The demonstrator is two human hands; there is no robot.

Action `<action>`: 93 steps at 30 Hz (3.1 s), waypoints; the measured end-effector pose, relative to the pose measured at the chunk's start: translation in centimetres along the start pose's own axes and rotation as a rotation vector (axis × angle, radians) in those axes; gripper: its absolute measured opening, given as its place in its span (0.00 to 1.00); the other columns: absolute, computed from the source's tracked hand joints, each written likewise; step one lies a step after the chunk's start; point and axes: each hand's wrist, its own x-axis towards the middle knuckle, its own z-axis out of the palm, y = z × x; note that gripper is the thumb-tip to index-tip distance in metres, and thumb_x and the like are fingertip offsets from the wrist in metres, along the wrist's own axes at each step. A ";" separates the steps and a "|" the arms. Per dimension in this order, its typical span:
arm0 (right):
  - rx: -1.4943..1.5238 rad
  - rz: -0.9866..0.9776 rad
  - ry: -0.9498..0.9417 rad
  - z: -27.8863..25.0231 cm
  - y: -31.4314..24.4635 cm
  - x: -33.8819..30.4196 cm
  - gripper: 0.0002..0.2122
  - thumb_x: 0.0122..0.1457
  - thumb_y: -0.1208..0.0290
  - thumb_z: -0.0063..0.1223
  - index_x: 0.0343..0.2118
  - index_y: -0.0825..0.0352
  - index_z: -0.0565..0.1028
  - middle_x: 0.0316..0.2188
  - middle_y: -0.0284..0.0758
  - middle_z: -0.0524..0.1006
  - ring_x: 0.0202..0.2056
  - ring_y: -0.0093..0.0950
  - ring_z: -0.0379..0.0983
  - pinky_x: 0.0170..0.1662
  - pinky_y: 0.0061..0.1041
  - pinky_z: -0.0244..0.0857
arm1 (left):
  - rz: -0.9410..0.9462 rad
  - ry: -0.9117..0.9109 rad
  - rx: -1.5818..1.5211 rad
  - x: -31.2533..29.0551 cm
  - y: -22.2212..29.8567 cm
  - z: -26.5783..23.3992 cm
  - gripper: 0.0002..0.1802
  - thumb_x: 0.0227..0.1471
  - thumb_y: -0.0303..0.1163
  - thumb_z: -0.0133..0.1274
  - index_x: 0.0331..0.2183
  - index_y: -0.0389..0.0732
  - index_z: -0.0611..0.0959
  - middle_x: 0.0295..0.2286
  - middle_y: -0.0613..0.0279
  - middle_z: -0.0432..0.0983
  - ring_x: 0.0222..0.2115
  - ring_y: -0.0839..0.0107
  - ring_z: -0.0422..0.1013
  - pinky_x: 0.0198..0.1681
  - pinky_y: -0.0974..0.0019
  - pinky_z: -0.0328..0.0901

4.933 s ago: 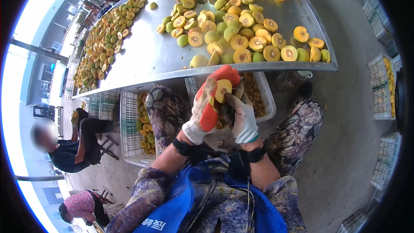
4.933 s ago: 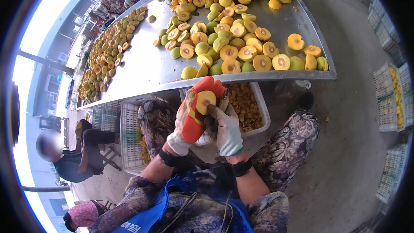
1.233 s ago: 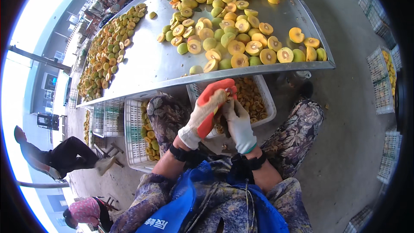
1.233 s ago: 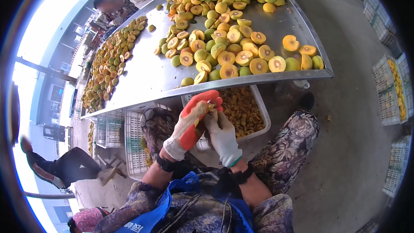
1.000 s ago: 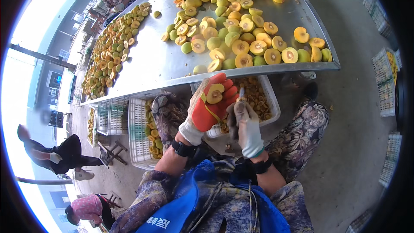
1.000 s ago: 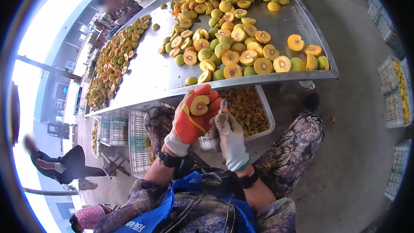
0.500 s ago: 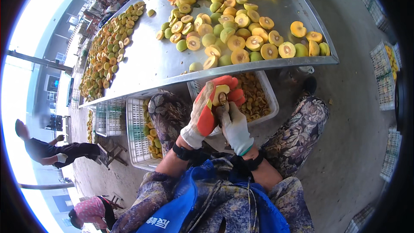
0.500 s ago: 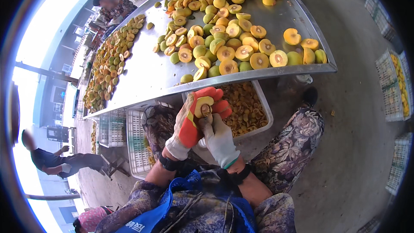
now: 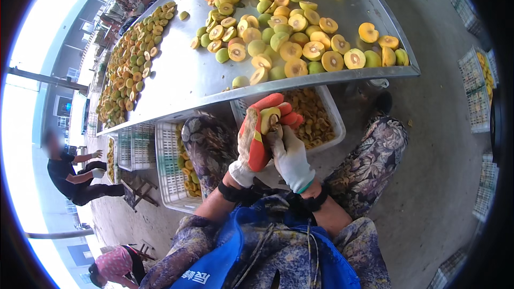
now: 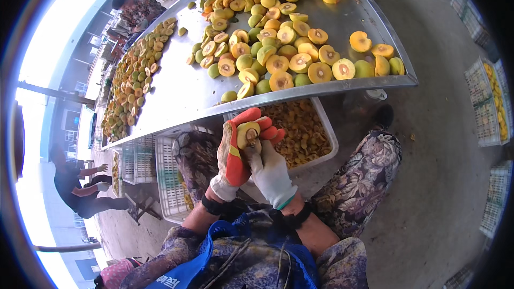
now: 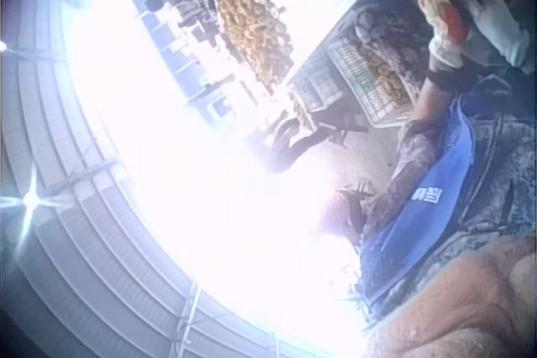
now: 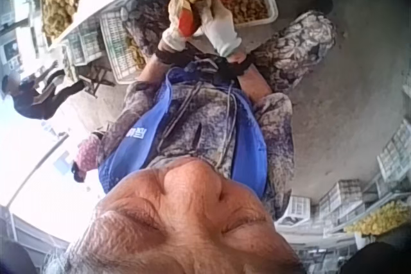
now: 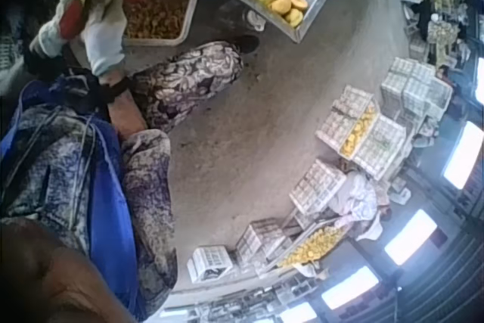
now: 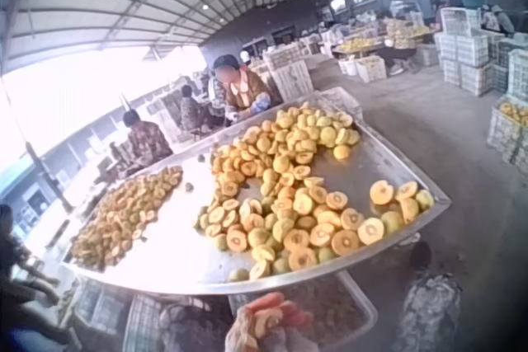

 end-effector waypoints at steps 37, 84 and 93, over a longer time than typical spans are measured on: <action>-0.359 0.147 -0.148 0.5 1.7 -0.1 0.12 0.66 0.63 0.50 0.39 0.68 0.69 0.28 0.53 0.77 0.34 0.56 0.74 0.34 0.46 0.68 | -0.055 0.151 0.198 -0.3 -0.1 -2.6 0.26 0.66 0.47 0.47 0.51 0.33 0.76 0.43 0.48 0.77 0.41 0.56 0.76 0.51 0.46 0.72; 0.145 0.293 -0.243 -0.4 1.5 0.8 0.17 0.71 0.64 0.43 0.52 0.72 0.72 0.43 0.50 0.79 0.43 0.40 0.77 0.46 0.35 0.69 | -0.134 -0.175 0.346 2.8 3.0 -2.2 0.26 0.65 0.47 0.49 0.47 0.30 0.78 0.37 0.53 0.78 0.36 0.63 0.79 0.43 0.58 0.75; -0.133 -0.005 -0.232 0.9 5.3 -2.1 0.20 0.73 0.59 0.40 0.55 0.70 0.72 0.44 0.44 0.77 0.40 0.31 0.74 0.48 0.31 0.69 | 0.058 0.235 0.321 0.1 0.8 -1.2 0.23 0.61 0.46 0.57 0.46 0.35 0.78 0.36 0.56 0.80 0.31 0.67 0.78 0.33 0.63 0.74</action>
